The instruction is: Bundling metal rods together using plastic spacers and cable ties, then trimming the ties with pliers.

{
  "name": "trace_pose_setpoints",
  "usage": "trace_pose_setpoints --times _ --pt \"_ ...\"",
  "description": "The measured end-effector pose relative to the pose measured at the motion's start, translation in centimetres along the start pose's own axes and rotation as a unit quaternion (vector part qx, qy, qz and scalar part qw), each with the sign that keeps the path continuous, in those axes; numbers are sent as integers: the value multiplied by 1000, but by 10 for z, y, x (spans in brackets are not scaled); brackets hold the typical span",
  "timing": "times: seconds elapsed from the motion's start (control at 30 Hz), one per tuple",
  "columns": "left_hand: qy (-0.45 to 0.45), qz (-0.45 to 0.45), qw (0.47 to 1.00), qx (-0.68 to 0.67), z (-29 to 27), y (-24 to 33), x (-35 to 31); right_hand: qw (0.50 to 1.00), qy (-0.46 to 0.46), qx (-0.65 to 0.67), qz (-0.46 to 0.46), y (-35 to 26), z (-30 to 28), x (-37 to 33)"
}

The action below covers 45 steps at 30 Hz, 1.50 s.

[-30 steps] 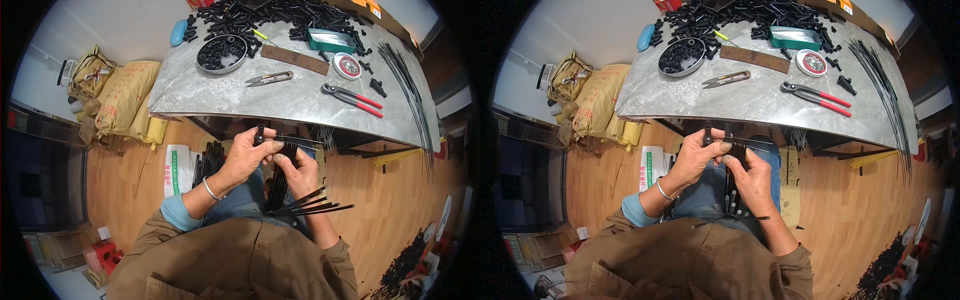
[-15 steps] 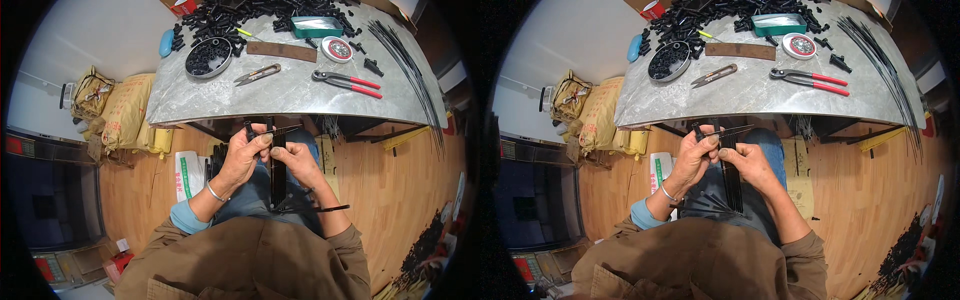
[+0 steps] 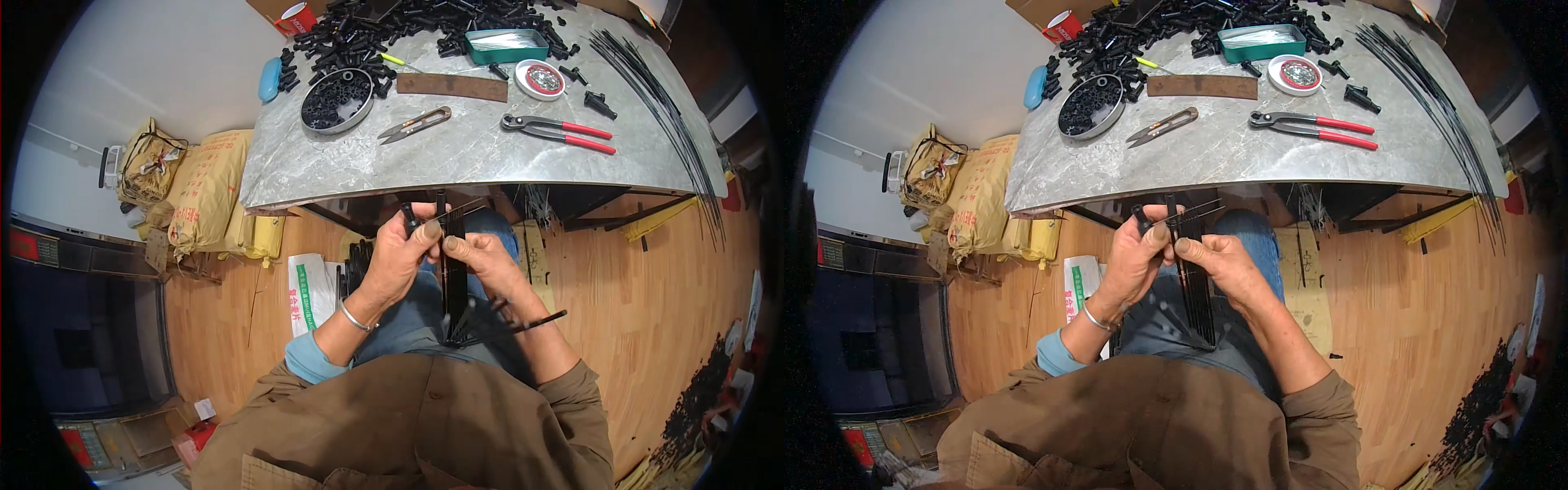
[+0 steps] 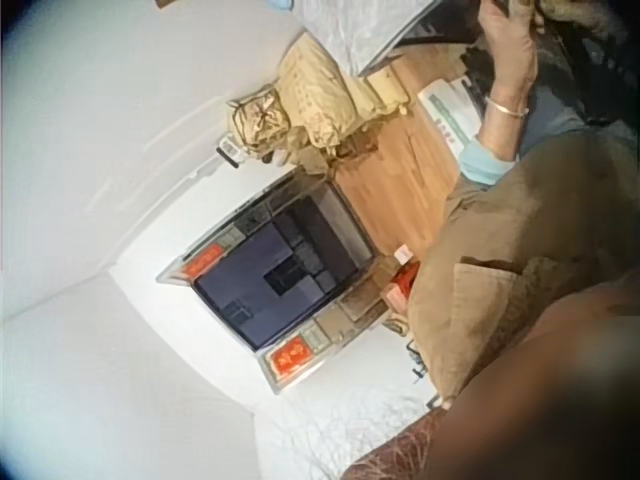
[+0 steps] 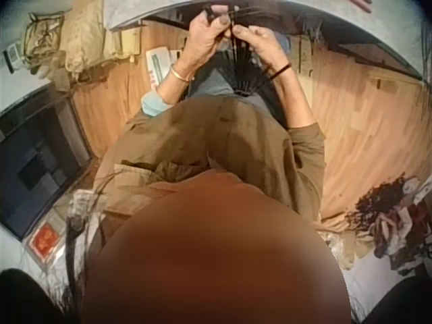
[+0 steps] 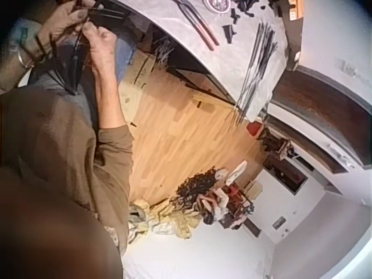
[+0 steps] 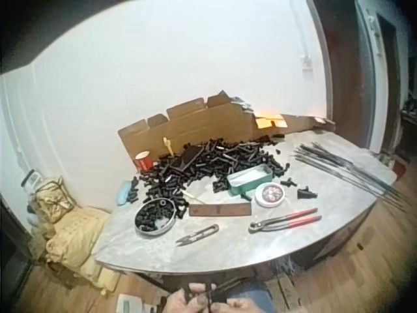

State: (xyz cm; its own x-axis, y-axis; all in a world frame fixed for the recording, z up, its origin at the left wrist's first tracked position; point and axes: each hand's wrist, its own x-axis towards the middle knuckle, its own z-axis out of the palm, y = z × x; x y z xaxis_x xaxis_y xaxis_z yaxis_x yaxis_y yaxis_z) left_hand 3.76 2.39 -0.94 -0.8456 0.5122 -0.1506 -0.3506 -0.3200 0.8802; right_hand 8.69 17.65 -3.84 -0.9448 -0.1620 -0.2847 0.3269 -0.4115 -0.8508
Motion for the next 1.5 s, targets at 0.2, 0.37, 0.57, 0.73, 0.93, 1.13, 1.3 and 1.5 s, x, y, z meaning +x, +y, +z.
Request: trace_pose_setpoints --times 0.2,0.37,0.57,0.73,0.93,1.13,1.3,1.5 --pt "19 -14 1000 -4 -1 6 2 1000 14 12 19 2 -2 0" --pt "-49 -55 993 -88 -11 4 2 1000 -2 -15 27 3 -1 -4" --pt "-37 -56 998 -5 0 11 -1 997 9 -80 -18 -6 -3 -9" --pt "-18 47 996 77 2 10 3 994 15 26 -103 -23 17 -13" --pt "-36 -18 994 102 -5 25 -2 988 55 80 -117 -9 39 -9" --pt "-89 13 984 -156 -14 46 51 988 78 41 -125 -14 54 -8" --pt "-210 -126 969 -16 -15 48 48 988 100 16 -115 -11 51 -6" --pt "-154 -71 984 -50 -18 42 47 989 65 56 -121 -11 46 -9"
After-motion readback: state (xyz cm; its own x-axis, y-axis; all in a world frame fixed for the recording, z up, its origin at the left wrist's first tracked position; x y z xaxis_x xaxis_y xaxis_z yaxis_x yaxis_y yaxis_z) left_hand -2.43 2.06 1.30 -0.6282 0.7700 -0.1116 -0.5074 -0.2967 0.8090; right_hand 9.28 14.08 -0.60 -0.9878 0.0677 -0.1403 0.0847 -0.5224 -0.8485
